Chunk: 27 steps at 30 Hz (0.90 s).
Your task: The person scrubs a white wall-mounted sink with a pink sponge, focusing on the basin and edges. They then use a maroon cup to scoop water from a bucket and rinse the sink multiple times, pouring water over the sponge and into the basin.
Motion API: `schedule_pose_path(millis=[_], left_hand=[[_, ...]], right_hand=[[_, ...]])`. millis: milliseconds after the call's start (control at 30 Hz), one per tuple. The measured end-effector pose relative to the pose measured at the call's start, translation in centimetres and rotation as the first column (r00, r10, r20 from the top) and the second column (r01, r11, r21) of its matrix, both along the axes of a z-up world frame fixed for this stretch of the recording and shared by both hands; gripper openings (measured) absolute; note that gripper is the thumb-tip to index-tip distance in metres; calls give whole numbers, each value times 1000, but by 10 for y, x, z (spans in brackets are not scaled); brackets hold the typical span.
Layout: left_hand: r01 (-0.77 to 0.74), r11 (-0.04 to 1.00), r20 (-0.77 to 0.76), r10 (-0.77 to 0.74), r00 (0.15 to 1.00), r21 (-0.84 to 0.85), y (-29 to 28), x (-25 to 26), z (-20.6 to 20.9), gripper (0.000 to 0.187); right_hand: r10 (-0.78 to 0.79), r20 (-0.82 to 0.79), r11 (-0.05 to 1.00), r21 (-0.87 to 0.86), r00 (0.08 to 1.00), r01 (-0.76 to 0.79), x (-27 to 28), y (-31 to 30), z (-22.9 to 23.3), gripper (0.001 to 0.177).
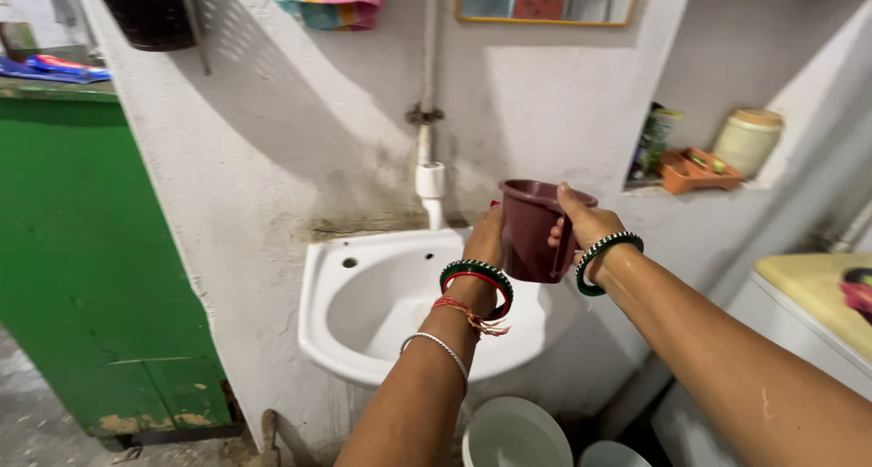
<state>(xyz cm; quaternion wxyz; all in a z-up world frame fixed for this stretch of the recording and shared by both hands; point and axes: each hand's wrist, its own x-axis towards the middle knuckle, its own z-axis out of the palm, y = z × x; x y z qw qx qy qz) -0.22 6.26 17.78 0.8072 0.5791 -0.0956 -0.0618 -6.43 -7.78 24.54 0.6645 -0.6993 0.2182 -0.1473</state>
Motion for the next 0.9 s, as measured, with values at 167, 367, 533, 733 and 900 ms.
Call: schedule_pose_path(millis=[167,367,533,733,900], left_hand=[[207,977,-111,-211,971,-40,-63,-68,9,79],[301,950,6,-302,953,89,-142,-122,-14,76],[401,913,-63,-397,916,72,-222,-156,-69,78],[487,835,-204,-445,872,258,-309,-204,-161,85],[544,735,-328,-438,837,405,-370,-230,-259,86]], right_hand=[[40,7,995,88,999,-41,-36,-77,-38,31],[-1,-130,987,161,991,22,-96,-166,-80,31],[-35,-226,981,176,973,76,-156,-233,-116,31],[-78,-365,987,101,928,123,-219,-327,-198,31],[-13,-293,982,176,956,67,-252,-399,-306,28]])
